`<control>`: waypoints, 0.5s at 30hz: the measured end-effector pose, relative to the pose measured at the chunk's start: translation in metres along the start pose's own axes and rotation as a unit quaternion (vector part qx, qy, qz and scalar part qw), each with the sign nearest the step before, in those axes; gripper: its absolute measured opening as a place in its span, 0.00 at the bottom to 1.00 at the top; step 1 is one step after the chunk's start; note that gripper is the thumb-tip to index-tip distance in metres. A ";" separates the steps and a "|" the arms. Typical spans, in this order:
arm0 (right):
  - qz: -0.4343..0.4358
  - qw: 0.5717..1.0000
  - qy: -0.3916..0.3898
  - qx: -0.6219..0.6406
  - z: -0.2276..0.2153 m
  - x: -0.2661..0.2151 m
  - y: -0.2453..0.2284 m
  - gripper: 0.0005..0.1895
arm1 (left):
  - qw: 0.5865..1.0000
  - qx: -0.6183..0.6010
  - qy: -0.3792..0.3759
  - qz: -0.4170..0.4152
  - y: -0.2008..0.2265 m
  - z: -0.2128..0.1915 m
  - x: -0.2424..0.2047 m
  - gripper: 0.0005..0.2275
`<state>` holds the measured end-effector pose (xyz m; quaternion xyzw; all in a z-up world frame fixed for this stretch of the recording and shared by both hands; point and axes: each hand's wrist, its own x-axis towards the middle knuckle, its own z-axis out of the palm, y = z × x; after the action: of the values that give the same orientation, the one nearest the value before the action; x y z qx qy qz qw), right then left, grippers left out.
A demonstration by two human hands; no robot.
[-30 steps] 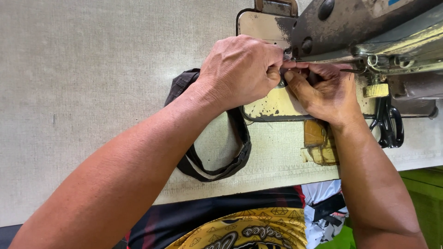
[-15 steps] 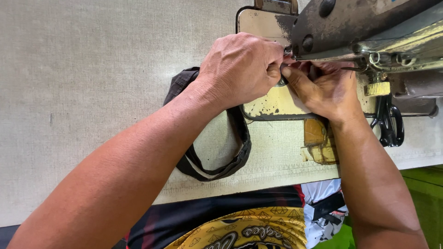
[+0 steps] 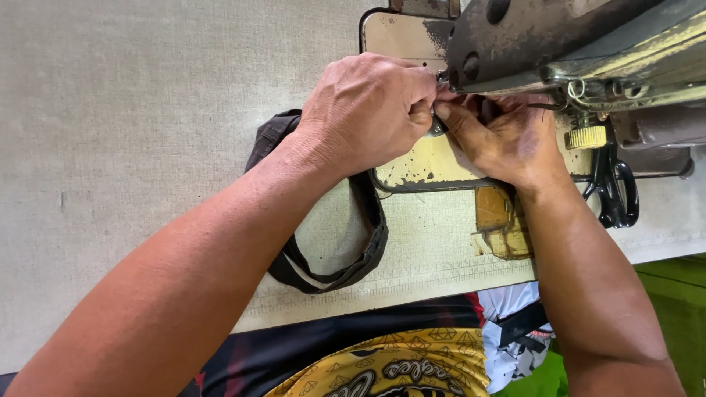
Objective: The person is repairing an industrial sewing machine by disassembling parts, inspecting components, and making adjustments using scissors and hands.
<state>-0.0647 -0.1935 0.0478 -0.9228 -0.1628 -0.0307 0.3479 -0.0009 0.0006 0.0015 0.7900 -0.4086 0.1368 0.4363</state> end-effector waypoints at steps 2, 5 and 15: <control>0.026 0.999 0.016 -0.033 0.000 -0.002 0.002 0.05 | 1.000 -0.001 -0.002 0.010 0.001 0.000 -0.001 0.10; -0.022 0.998 -0.002 0.062 -0.002 0.000 0.002 0.05 | 1.000 0.007 -0.010 0.019 0.001 -0.001 0.001 0.10; 0.093 0.975 -0.087 0.183 -0.002 -0.002 0.027 0.04 | 0.998 0.041 -0.024 0.051 0.001 0.002 -0.001 0.09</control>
<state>-0.0578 -0.2143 0.0321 -0.8535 -0.1091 0.1122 0.4970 -0.0026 -0.0008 0.0010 0.7882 -0.4529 0.1569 0.3860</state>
